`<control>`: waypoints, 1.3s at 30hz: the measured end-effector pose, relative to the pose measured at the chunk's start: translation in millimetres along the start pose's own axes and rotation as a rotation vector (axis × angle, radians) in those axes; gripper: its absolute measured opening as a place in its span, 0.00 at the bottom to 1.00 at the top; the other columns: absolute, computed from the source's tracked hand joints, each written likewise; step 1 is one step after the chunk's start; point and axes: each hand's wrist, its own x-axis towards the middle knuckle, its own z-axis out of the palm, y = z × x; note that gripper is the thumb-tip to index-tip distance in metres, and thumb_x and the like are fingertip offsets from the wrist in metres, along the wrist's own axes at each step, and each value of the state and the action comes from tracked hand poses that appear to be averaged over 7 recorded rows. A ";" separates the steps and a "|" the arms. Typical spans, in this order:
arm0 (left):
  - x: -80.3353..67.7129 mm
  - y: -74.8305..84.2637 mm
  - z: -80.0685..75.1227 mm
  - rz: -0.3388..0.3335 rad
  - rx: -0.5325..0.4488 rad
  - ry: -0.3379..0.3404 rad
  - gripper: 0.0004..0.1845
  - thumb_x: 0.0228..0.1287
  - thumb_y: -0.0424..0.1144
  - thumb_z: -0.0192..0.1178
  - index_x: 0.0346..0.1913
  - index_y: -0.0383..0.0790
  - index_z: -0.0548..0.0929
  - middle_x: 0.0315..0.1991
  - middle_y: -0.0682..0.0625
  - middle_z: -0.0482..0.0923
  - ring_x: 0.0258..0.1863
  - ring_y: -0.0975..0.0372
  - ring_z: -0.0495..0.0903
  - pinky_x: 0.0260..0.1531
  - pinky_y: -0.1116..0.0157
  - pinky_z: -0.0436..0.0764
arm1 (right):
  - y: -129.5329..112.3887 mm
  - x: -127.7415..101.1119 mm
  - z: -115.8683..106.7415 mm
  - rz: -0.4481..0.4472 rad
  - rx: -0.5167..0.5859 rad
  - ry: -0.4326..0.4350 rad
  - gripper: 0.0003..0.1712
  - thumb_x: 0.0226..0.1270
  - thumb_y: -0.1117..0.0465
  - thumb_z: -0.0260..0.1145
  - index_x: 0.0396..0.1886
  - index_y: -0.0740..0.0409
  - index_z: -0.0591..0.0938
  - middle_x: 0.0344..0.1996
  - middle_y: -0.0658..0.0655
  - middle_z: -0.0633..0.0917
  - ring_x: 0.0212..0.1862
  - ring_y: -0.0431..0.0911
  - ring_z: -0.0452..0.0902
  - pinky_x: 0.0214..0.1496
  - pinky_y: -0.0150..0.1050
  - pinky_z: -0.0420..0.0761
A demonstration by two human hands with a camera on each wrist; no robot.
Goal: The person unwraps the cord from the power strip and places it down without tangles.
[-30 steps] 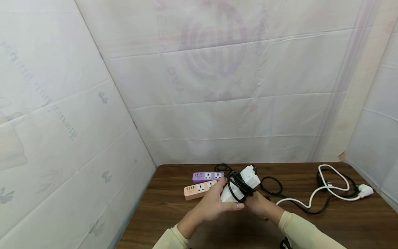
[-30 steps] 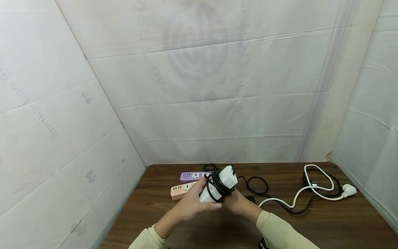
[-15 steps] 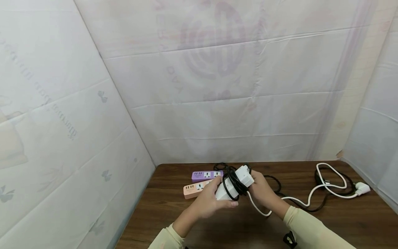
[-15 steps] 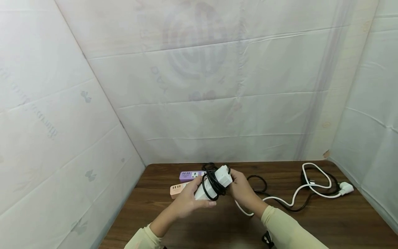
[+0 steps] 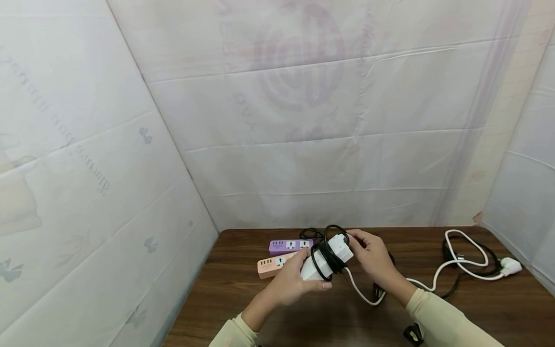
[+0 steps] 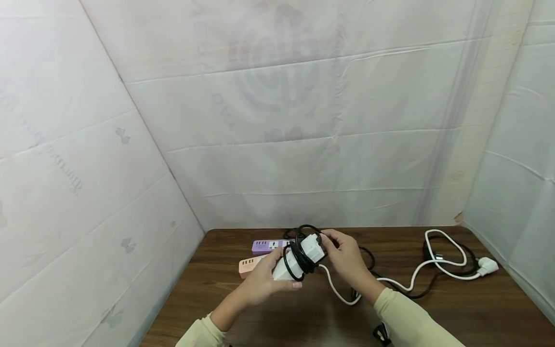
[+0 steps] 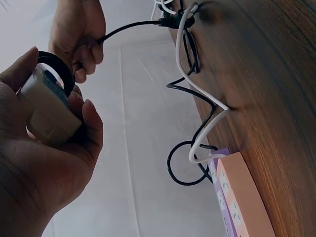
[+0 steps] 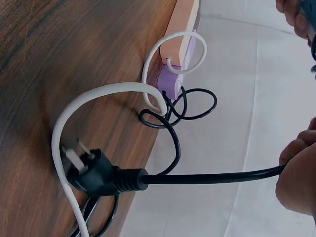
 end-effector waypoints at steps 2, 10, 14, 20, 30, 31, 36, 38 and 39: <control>-0.8 -1.1 0.0 -0.008 -0.007 0.009 0.31 0.56 0.46 0.81 0.57 0.44 0.76 0.41 0.53 0.83 0.33 0.67 0.83 0.33 0.67 0.84 | -0.4 -1.5 1.0 0.009 -0.021 0.023 0.14 0.84 0.54 0.60 0.52 0.55 0.89 0.41 0.55 0.91 0.37 0.33 0.80 0.39 0.32 0.81; -0.8 -5.6 -4.7 -0.011 0.042 0.049 0.32 0.56 0.48 0.81 0.58 0.41 0.76 0.42 0.52 0.83 0.33 0.67 0.82 0.34 0.67 0.84 | -4.1 -5.3 4.1 -0.022 -0.049 0.106 0.12 0.83 0.57 0.63 0.47 0.56 0.90 0.34 0.55 0.89 0.33 0.34 0.74 0.36 0.32 0.76; -1.0 -6.4 -8.2 -0.008 0.060 0.063 0.31 0.55 0.48 0.81 0.56 0.40 0.76 0.41 0.51 0.82 0.32 0.67 0.81 0.33 0.67 0.83 | -3.1 -9.2 3.9 -0.057 -0.047 0.104 0.11 0.83 0.56 0.62 0.44 0.52 0.90 0.31 0.53 0.88 0.30 0.34 0.73 0.34 0.32 0.75; -3.3 -9.7 -10.2 -0.015 0.066 0.092 0.31 0.54 0.48 0.81 0.56 0.42 0.76 0.42 0.51 0.82 0.34 0.67 0.81 0.34 0.67 0.83 | -1.7 -15.8 0.0 -0.147 -0.015 0.089 0.09 0.81 0.59 0.65 0.38 0.44 0.87 0.20 0.44 0.74 0.22 0.35 0.65 0.26 0.34 0.70; -0.2 -16.9 -12.8 -0.034 0.065 0.177 0.36 0.54 0.48 0.80 0.63 0.38 0.76 0.46 0.45 0.84 0.38 0.63 0.81 0.36 0.66 0.83 | -0.7 -20.4 -14.3 -0.164 -0.005 0.082 0.10 0.79 0.62 0.65 0.37 0.46 0.88 0.18 0.43 0.74 0.21 0.34 0.66 0.24 0.34 0.72; 0.0 -17.1 -13.2 -0.035 0.057 0.183 0.36 0.55 0.47 0.80 0.63 0.38 0.76 0.46 0.44 0.84 0.38 0.62 0.81 0.36 0.65 0.83 | 0.9 -21.1 -15.8 -0.155 -0.013 0.080 0.09 0.80 0.62 0.65 0.37 0.46 0.88 0.18 0.43 0.74 0.21 0.34 0.67 0.24 0.34 0.72; 0.7 -15.9 -17.6 -0.036 0.029 0.210 0.35 0.57 0.47 0.79 0.61 0.36 0.75 0.45 0.43 0.84 0.35 0.62 0.80 0.32 0.64 0.83 | 9.9 -21.9 -21.2 -0.119 -0.088 0.074 0.09 0.81 0.58 0.65 0.38 0.43 0.88 0.19 0.44 0.76 0.22 0.35 0.68 0.26 0.34 0.73; 0.5 -15.0 -20.0 -0.033 0.027 0.220 0.34 0.57 0.48 0.79 0.61 0.37 0.74 0.44 0.43 0.84 0.34 0.62 0.80 0.31 0.64 0.82 | 13.6 -21.5 -22.1 -0.102 -0.143 0.065 0.09 0.81 0.57 0.65 0.38 0.42 0.89 0.19 0.44 0.77 0.23 0.34 0.68 0.26 0.34 0.73; -0.1 -14.9 -21.2 -0.032 0.024 0.224 0.34 0.57 0.48 0.79 0.60 0.37 0.74 0.44 0.43 0.84 0.33 0.62 0.80 0.31 0.64 0.82 | 15.3 -20.9 -22.0 -0.092 -0.175 0.054 0.09 0.81 0.56 0.65 0.38 0.42 0.89 0.19 0.44 0.77 0.23 0.34 0.68 0.27 0.34 0.73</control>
